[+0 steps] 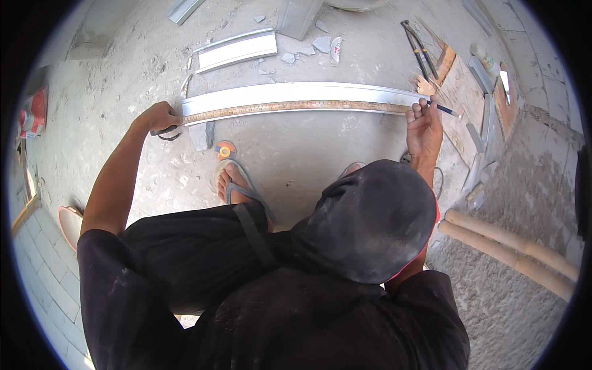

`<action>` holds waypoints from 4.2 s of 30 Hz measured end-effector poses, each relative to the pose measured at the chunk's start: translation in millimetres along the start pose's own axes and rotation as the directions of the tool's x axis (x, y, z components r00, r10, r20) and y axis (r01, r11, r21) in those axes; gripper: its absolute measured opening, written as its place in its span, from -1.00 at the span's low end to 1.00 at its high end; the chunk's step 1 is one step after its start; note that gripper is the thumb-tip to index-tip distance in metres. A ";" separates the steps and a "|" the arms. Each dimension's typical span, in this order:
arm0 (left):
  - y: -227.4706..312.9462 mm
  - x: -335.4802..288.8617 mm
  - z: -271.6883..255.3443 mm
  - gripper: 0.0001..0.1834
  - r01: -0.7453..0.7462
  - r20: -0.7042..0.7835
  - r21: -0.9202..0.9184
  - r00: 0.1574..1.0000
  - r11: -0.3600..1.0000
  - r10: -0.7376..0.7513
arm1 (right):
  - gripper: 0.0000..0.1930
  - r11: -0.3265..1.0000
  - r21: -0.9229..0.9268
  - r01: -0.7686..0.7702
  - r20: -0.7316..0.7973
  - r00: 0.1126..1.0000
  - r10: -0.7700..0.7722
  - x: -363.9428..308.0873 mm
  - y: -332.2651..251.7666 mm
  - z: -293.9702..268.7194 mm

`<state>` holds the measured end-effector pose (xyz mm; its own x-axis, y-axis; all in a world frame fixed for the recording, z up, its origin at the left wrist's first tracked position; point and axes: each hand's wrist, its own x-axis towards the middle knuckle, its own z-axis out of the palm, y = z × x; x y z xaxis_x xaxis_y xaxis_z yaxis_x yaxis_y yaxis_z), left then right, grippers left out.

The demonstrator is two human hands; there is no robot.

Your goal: The person measures and marks metal strips with a tape measure and marker, then uses an angle grinder to cut the strips into smaller pieces. The person arranges the cut pieces on the floor.

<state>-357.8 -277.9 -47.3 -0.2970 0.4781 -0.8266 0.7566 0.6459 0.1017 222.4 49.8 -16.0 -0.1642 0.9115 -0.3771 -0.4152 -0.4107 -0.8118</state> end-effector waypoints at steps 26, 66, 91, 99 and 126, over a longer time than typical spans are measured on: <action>10.6 -7.8 -10.3 -0.56 0.030 0.032 0.017 0.999 0.999 -0.031 | -0.73 0.990 -0.112 -0.089 -0.108 0.991 0.076 -24.5 32.0 -30.2; 16.6 -16.1 -5.4 -0.58 0.001 -0.025 0.008 1.000 1.000 0.000 | -0.79 0.996 -0.079 0.036 -0.198 0.979 -0.051 -29.6 17.0 -48.0; 10.8 -5.6 -7.0 -0.62 -0.018 -0.013 0.054 1.000 0.998 0.019 | -0.83 0.993 -0.105 0.044 -0.264 0.962 -0.071 -43.4 15.7 -56.4; 2.4 -2.9 -5.7 -0.60 -0.056 -0.020 0.077 0.998 0.995 0.057 | -0.81 0.886 -0.447 0.125 -0.033 0.987 -0.156 -16.0 16.4 -44.4; 1.4 -4.1 -4.7 -0.62 -0.011 -0.005 0.068 1.000 0.998 0.011 | -0.83 0.428 -0.771 0.471 0.592 0.777 0.212 2.6 94.2 86.9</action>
<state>-358.3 -276.2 -41.1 -0.2917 0.4885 -0.8224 0.7978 0.5985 0.0725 105.1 15.5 -54.7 -0.7457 0.6352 -0.2014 0.4353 0.2355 -0.8689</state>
